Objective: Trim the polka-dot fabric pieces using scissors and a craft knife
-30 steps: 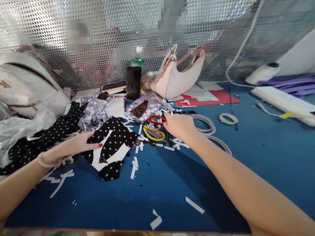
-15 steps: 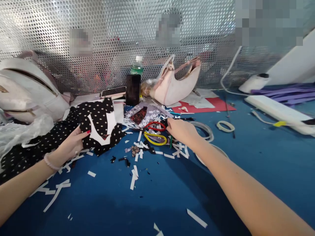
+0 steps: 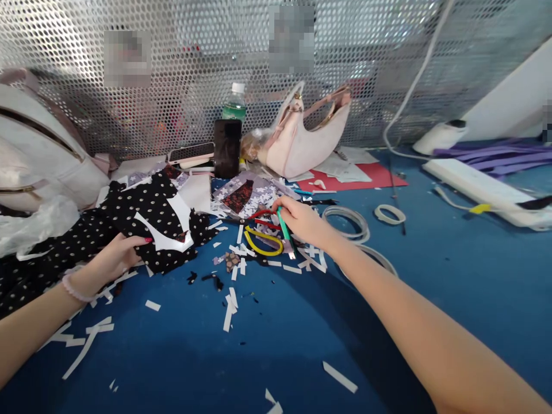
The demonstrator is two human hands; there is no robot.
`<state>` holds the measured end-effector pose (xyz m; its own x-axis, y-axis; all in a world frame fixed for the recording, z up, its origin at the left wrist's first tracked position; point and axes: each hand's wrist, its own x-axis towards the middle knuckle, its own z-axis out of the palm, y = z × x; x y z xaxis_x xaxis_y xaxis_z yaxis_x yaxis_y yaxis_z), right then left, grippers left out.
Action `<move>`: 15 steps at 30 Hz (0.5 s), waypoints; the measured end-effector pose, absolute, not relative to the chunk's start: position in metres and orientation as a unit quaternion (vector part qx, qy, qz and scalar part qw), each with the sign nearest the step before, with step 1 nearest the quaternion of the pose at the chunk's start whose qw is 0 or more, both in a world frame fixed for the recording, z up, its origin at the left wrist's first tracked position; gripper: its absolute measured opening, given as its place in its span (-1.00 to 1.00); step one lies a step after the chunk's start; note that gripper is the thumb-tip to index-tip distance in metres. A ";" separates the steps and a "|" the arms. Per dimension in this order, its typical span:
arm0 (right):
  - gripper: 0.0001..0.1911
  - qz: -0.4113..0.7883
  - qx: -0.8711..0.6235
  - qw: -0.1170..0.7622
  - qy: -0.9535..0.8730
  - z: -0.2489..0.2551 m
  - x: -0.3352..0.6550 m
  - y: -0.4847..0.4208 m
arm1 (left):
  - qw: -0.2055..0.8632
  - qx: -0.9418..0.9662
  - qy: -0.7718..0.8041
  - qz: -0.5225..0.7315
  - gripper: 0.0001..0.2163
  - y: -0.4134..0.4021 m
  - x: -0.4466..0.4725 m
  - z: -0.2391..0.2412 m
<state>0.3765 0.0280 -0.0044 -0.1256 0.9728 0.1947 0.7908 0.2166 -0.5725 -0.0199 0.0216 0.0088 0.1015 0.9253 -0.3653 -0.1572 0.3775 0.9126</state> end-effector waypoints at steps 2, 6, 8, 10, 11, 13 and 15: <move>-0.81 0.167 -0.600 0.279 -0.730 -0.005 0.377 0.027 | 0.650 0.370 0.516 0.418 -0.59 0.022 -0.021 0.007; -0.82 0.129 -0.606 0.331 -0.712 -0.002 0.377 0.025 | 0.649 0.365 0.519 0.419 -0.68 0.022 -0.018 0.009; -0.82 0.112 -0.615 0.353 -0.697 0.000 0.377 0.024 | 0.642 0.355 0.535 0.418 -0.71 0.021 -0.016 0.013; -0.82 0.093 -0.620 0.375 -0.683 0.002 0.377 0.022 | 0.637 0.348 0.548 0.416 -0.70 0.020 -0.015 0.016; -0.82 0.083 -0.620 0.388 -0.677 0.003 0.377 0.022 | 0.637 0.347 0.550 0.414 -0.68 0.020 -0.015 0.017; -0.83 0.063 -0.621 0.414 -0.663 0.006 0.376 0.021 | 0.640 0.349 0.546 0.413 -0.64 0.020 -0.016 0.017; -0.84 0.048 -0.622 0.437 -0.647 0.008 0.377 0.020 | 0.646 0.350 0.537 0.415 -0.60 0.020 -0.017 0.017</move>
<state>0.3768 0.0198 0.0081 0.1572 0.8476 0.5068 0.7640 0.2208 -0.6063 -0.0174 0.0197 0.0165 0.0782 0.9115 -0.4037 -0.1597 0.4112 0.8975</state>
